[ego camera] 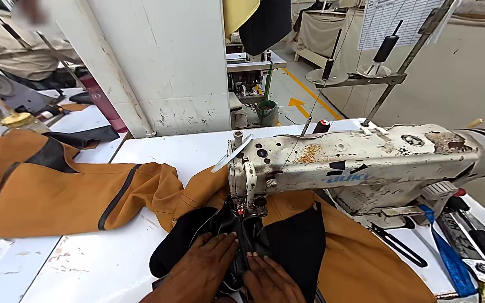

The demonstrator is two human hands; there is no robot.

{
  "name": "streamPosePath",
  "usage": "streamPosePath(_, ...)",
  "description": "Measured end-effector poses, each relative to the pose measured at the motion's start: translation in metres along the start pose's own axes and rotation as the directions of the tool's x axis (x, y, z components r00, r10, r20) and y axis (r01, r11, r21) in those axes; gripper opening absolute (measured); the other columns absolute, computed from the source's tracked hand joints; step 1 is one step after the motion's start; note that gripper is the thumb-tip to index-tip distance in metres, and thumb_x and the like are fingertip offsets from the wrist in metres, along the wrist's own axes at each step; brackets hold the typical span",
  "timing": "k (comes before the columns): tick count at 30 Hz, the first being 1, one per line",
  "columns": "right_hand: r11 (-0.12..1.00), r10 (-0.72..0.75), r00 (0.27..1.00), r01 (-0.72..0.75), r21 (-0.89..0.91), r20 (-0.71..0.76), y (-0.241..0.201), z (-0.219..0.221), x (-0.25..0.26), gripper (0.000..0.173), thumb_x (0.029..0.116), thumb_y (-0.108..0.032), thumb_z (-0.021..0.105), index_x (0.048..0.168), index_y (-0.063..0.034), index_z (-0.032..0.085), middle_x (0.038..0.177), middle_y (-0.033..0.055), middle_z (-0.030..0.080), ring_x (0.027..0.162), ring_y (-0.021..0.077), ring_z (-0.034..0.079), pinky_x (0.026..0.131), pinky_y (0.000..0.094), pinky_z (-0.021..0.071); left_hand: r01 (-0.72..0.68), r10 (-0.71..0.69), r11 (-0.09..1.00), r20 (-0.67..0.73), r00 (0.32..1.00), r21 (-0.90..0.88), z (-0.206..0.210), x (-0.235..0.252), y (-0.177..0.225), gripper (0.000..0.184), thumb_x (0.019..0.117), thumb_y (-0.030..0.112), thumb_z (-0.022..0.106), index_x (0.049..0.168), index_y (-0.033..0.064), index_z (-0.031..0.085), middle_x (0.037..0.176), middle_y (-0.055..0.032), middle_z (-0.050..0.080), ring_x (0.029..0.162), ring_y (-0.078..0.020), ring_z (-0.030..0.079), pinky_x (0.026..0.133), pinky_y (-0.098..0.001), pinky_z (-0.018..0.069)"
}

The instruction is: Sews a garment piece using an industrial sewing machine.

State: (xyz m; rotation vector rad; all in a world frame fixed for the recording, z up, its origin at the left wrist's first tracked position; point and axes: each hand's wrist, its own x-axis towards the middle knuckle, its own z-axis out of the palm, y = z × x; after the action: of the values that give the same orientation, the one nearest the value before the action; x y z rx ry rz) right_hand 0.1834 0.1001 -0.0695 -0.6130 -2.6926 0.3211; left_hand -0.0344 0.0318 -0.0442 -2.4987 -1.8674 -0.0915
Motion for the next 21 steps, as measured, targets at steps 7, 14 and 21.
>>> streamPosePath(7,0.965,0.25,0.967,-0.244,0.092,-0.057,-0.021,-0.043,0.022,0.022,0.0985,-0.022,0.057,0.105,-0.0054,0.07,0.067,0.0072,0.068,0.055,0.0248,0.068,0.047,0.0414,0.0526,0.089,-0.07,0.996,-0.435,0.898,0.024,0.023,0.037,-0.001,0.034,0.0836,0.027,0.065,0.114,0.0147,0.071,0.117,-0.0003,0.073,0.1,-0.0192,0.07,0.093,-0.045,0.0524)
streamPosePath(14,0.968,0.221,0.972,-0.228,0.101,0.079,-0.017,-0.044,0.019,0.027,0.1012,-0.026,0.054,0.109,-0.006,0.07,0.069,0.0095,0.069,0.059,0.0288,0.069,0.05,0.045,0.0533,-0.092,0.088,0.996,-0.513,0.854,0.019,0.039,0.042,-0.016,0.027,0.1029,0.011,0.047,0.109,0.0159,0.073,0.113,0.0022,0.075,0.111,-0.0156,0.069,0.108,-0.0428,0.0473)
streamPosePath(21,0.993,-0.121,0.978,0.116,0.036,0.168,0.041,-0.05,0.068,0.04,0.1111,-0.033,0.037,0.125,-0.0108,0.067,0.126,0.0082,0.071,0.123,0.0243,0.065,0.111,0.049,0.0463,-0.272,0.259,0.962,-0.268,0.928,-0.011,0.013,0.042,-0.035,0.024,0.1025,0.007,0.047,0.097,0.0098,0.071,0.103,-0.0028,0.075,0.108,-0.0183,0.071,0.109,-0.0387,0.0494)
